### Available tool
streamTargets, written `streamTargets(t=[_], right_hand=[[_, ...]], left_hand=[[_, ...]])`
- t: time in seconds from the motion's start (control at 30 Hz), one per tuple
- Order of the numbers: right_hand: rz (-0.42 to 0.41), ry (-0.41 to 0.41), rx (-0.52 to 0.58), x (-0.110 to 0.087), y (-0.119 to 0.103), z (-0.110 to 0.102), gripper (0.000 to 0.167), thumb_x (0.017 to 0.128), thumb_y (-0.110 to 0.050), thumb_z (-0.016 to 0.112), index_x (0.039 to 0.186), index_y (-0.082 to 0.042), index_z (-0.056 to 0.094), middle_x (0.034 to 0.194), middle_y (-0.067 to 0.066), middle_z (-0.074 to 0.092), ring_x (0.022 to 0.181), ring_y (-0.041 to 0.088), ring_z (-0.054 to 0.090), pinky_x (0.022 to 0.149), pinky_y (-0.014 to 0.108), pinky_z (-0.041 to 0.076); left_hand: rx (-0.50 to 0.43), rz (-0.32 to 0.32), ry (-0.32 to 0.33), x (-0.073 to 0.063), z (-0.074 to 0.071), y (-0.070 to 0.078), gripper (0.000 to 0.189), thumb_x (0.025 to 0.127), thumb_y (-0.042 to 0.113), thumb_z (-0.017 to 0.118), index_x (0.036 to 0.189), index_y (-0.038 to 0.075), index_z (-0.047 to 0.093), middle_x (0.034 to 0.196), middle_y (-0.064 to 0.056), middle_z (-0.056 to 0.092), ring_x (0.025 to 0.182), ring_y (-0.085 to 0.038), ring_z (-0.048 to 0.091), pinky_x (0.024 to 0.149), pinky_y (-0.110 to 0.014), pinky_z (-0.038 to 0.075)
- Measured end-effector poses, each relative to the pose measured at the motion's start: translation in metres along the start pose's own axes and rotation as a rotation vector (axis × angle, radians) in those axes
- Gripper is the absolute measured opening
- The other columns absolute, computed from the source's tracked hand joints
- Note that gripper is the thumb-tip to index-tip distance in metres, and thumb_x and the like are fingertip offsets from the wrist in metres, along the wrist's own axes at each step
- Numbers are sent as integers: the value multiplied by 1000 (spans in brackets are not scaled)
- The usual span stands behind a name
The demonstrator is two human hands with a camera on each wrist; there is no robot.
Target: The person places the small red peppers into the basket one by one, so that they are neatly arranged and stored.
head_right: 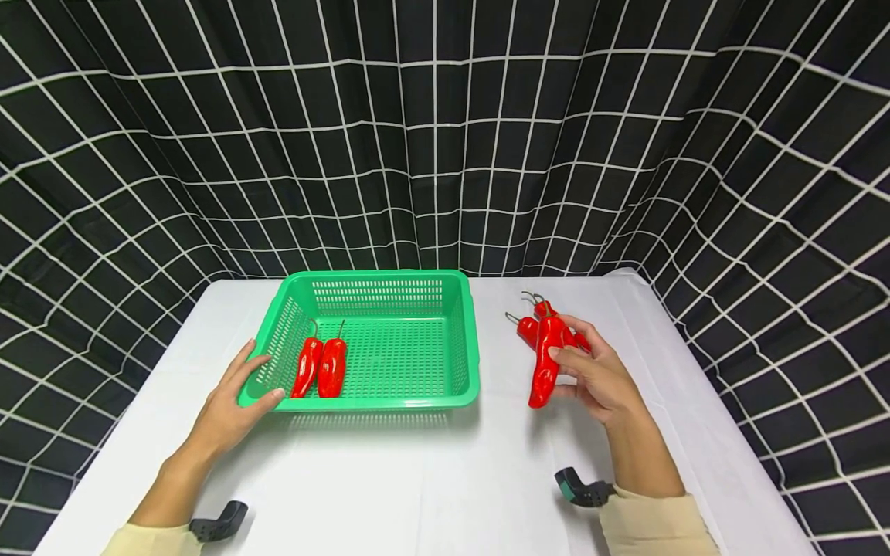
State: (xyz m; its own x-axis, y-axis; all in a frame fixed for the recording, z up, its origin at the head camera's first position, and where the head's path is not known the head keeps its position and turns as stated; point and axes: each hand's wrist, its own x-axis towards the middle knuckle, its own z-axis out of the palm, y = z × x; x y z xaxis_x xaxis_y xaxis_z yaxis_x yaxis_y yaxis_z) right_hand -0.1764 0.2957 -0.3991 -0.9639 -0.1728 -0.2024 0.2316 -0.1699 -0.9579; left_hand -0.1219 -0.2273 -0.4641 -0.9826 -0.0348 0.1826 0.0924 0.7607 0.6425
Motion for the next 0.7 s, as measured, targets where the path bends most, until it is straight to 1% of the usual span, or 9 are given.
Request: streamTargets(t=[0.13, 0.37, 0.5, 0.7], right_hand=[[-30, -17, -2, -5, -6, 5, 63, 95, -12, 61, 148, -19, 30, 135, 12, 34, 104, 26, 63, 74, 49, 54], [-98, -36, -8, -14, -15, 15, 59, 95, -9, 60, 147, -20, 32, 135, 14, 33, 103, 24, 61, 74, 52, 53], [-115, -39, -10, -18, -18, 20, 59, 95, -9, 60, 146, -20, 33, 135, 15, 33, 104, 25, 60, 74, 53, 53], [-141, -50, -12, -24, -24, 28, 58, 95, -7, 59, 145, -20, 34, 133, 14, 37, 105, 26, 58, 74, 53, 53]], left_hand=[[-1, 6, 7, 0, 1, -2, 66, 87, 47, 66, 141, 15, 47, 159, -1, 15, 136, -43, 28, 93, -72, 30], [1, 8, 14, -1, 2, -3, 66, 87, 47, 66, 140, 14, 47, 159, -1, 15, 135, -43, 29, 93, -72, 30], [-2, 5, 9, -1, 1, -2, 66, 87, 47, 66, 141, 14, 47, 159, 0, 15, 136, -42, 28, 94, -71, 30], [-4, -2, 1, 0, 0, -1, 66, 87, 47, 65, 141, 15, 47, 160, 0, 14, 137, -42, 27, 95, -71, 29]])
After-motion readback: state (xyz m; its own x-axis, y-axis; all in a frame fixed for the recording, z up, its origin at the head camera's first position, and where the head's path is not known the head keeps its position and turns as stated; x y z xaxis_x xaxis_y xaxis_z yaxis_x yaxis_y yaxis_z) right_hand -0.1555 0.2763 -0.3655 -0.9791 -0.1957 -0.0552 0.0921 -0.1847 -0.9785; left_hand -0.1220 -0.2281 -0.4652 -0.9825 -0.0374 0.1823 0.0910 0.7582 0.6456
